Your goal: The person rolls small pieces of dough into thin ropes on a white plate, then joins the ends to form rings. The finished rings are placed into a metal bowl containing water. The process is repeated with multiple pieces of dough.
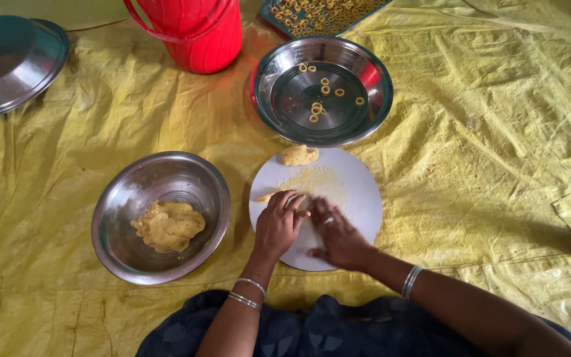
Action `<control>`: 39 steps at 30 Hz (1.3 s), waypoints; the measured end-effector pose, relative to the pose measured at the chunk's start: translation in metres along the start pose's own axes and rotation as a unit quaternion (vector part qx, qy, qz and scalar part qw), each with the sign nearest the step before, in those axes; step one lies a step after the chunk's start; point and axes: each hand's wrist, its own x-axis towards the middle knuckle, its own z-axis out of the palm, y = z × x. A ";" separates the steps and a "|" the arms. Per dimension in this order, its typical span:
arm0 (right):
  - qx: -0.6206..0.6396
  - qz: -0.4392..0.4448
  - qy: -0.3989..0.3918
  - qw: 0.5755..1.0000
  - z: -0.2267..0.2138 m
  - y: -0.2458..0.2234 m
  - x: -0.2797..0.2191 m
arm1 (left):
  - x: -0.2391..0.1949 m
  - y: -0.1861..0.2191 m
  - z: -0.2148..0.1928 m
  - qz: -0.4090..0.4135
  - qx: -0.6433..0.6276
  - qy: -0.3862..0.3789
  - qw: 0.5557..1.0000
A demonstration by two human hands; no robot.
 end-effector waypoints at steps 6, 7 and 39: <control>-0.079 0.038 0.049 0.995 -0.016 0.031 0.014 | -0.002 -0.004 -0.006 0.009 -0.004 0.018 1.000; -0.101 0.056 0.075 0.990 -0.021 0.038 0.015 | -0.002 -0.004 -0.005 0.006 -0.004 0.019 1.000; -0.075 -0.053 0.092 0.992 0.004 0.042 0.008 | -0.001 -0.006 -0.003 0.000 -0.001 0.009 1.000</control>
